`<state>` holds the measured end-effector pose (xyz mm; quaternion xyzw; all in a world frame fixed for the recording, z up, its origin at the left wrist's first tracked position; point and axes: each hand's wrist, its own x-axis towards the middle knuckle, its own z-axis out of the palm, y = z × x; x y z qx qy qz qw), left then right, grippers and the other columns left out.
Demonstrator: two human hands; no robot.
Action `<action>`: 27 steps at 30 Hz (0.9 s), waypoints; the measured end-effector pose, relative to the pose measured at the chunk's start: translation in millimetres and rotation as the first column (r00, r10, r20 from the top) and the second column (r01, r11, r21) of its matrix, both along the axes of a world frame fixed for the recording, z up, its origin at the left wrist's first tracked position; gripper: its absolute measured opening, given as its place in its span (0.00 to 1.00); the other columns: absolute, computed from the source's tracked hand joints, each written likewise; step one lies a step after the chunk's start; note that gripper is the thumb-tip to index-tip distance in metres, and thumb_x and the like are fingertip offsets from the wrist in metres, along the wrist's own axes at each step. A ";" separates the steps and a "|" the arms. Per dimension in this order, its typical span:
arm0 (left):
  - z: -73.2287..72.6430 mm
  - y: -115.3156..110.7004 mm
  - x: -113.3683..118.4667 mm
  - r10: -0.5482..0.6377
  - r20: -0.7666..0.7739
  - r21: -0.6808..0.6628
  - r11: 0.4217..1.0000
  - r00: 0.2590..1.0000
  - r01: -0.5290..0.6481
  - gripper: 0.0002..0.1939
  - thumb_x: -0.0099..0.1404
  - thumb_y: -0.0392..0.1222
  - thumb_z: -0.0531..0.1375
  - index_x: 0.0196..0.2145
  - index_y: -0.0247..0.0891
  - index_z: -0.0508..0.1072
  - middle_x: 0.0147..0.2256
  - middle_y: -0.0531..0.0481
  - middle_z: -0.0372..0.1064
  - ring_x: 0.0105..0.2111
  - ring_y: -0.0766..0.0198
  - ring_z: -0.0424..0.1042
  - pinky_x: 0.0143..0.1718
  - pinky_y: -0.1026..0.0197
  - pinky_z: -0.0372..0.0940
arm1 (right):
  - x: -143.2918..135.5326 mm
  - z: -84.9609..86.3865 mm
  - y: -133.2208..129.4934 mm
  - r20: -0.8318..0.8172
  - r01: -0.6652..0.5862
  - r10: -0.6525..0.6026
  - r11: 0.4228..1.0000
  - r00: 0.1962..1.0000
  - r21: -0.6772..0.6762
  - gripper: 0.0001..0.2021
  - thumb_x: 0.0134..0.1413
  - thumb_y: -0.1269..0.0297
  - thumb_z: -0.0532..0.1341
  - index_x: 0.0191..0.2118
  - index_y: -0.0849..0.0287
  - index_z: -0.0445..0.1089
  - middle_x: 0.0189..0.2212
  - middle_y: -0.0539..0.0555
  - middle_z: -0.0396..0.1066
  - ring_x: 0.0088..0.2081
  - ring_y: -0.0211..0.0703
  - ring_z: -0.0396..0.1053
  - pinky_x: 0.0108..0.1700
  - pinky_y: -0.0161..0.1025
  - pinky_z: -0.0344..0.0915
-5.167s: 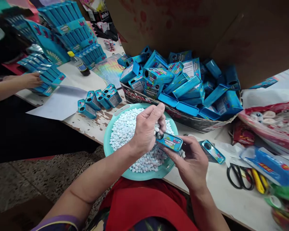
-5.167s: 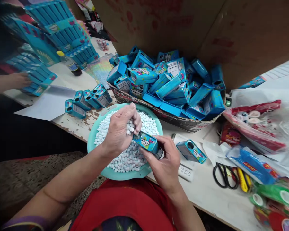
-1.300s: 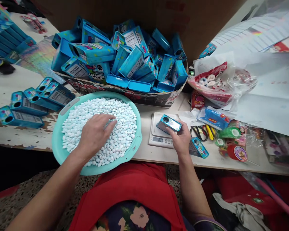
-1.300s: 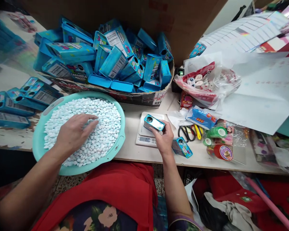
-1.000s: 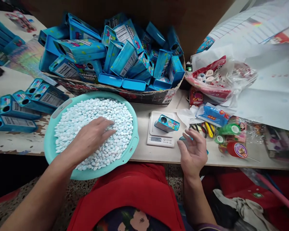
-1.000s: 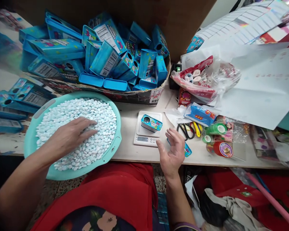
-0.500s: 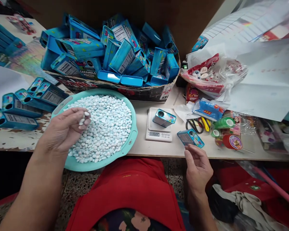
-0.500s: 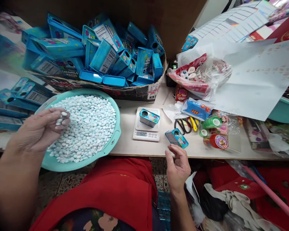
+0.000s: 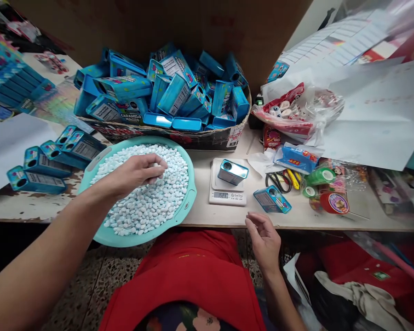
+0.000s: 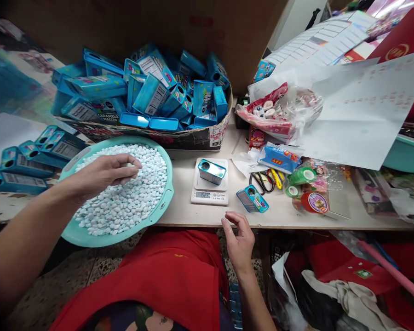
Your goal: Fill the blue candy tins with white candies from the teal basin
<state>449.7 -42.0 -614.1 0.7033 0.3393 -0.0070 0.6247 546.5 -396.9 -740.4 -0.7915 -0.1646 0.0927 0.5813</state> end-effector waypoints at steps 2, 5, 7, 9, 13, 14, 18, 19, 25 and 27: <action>6.8 -15.2 23.4 -0.071 0.037 -0.076 0.994 0.997 0.073 0.12 0.54 0.46 0.65 0.32 0.34 0.73 0.21 0.52 0.61 0.18 0.72 0.55 0.17 0.69 0.47 | 1.1 -1.4 1.0 -0.005 -0.002 0.002 1.000 1.000 -0.007 0.10 0.54 0.60 0.64 0.40 0.59 0.73 0.40 0.57 0.72 0.43 0.45 0.71 0.48 0.47 0.69; 9.3 -44.0 64.9 -0.235 0.082 -0.074 0.968 0.969 0.241 0.12 0.58 0.46 0.61 0.34 0.33 0.74 0.20 0.54 0.57 0.19 0.73 0.52 0.20 0.69 0.45 | 2.5 -1.7 3.6 0.004 -0.008 0.008 1.000 1.000 -0.010 0.09 0.55 0.61 0.63 0.40 0.59 0.73 0.40 0.57 0.72 0.43 0.45 0.71 0.49 0.46 0.69; 3.5 -60.1 91.3 -0.328 0.107 -0.013 0.944 0.939 0.331 0.13 0.58 0.45 0.60 0.35 0.32 0.75 0.20 0.55 0.57 0.20 0.72 0.52 0.22 0.67 0.47 | 3.3 -1.4 5.0 0.013 -0.012 0.012 1.000 1.000 -0.003 0.08 0.55 0.62 0.63 0.39 0.59 0.73 0.40 0.57 0.72 0.43 0.45 0.71 0.50 0.46 0.68; -6.9 -69.6 112.0 -0.395 0.101 0.062 0.919 0.913 0.390 0.14 0.58 0.44 0.59 0.36 0.32 0.76 0.22 0.54 0.60 0.22 0.71 0.54 0.24 0.66 0.49 | 3.8 -1.7 4.9 0.012 -0.017 0.017 1.000 1.000 0.005 0.08 0.55 0.62 0.63 0.40 0.59 0.73 0.40 0.57 0.72 0.43 0.45 0.70 0.50 0.45 0.68; -25.6 -70.5 130.6 -0.443 0.087 0.114 0.894 0.892 0.432 0.19 0.58 0.46 0.58 0.42 0.31 0.77 0.23 0.53 0.64 0.23 0.69 0.57 0.26 0.65 0.52 | 4.7 -4.2 0.8 -0.013 -0.007 0.006 1.000 1.000 -0.008 0.08 0.55 0.62 0.63 0.40 0.59 0.72 0.41 0.57 0.72 0.44 0.45 0.70 0.50 0.46 0.68; -27.5 -68.8 131.3 -0.441 0.107 0.102 0.897 0.891 0.431 0.20 0.59 0.46 0.58 0.43 0.31 0.77 0.22 0.54 0.63 0.22 0.70 0.57 0.26 0.65 0.52 | 5.0 -4.7 -0.5 -0.020 0.000 0.000 1.000 1.000 -0.017 0.09 0.55 0.61 0.63 0.40 0.59 0.72 0.41 0.57 0.72 0.44 0.45 0.70 0.49 0.46 0.68; -25.7 -63.6 129.7 -0.395 0.160 0.130 0.917 0.905 0.377 0.18 0.62 0.48 0.55 0.36 0.30 0.77 0.23 0.52 0.65 0.23 0.70 0.59 0.27 0.65 0.54 | 5.7 -0.5 -3.5 0.000 0.023 -0.023 0.999 1.000 -0.037 0.09 0.55 0.61 0.63 0.40 0.59 0.73 0.40 0.57 0.72 0.43 0.45 0.71 0.47 0.46 0.69; -24.2 -64.2 129.1 -0.410 0.138 0.207 0.902 0.902 0.379 0.17 0.63 0.48 0.55 0.35 0.31 0.77 0.25 0.50 0.68 0.25 0.69 0.63 0.29 0.65 0.55 | 5.9 2.5 -4.1 0.036 0.042 -0.041 0.998 0.999 -0.038 0.09 0.55 0.61 0.63 0.39 0.59 0.73 0.39 0.57 0.72 0.42 0.46 0.71 0.47 0.46 0.69; -24.0 -88.2 125.9 -0.609 -0.418 0.703 0.253 0.674 0.665 0.12 0.66 0.38 0.53 0.37 0.35 0.77 0.37 0.42 0.75 0.36 0.56 0.74 0.27 0.62 0.57 | 18.3 21.1 -18.0 0.331 0.272 -0.242 0.961 0.912 -0.047 0.11 0.48 0.60 0.68 0.37 0.59 0.75 0.36 0.58 0.74 0.39 0.52 0.72 0.50 0.56 0.66; -24.0 -90.3 124.6 -0.636 -0.435 0.760 0.119 0.637 0.638 0.14 0.67 0.33 0.49 0.39 0.35 0.75 0.38 0.41 0.75 0.36 0.57 0.74 0.25 0.63 0.56 | 29.4 18.8 -26.7 0.308 0.294 -0.259 0.953 0.915 -0.073 0.13 0.46 0.57 0.69 0.37 0.58 0.75 0.36 0.59 0.74 0.38 0.56 0.72 0.49 0.59 0.66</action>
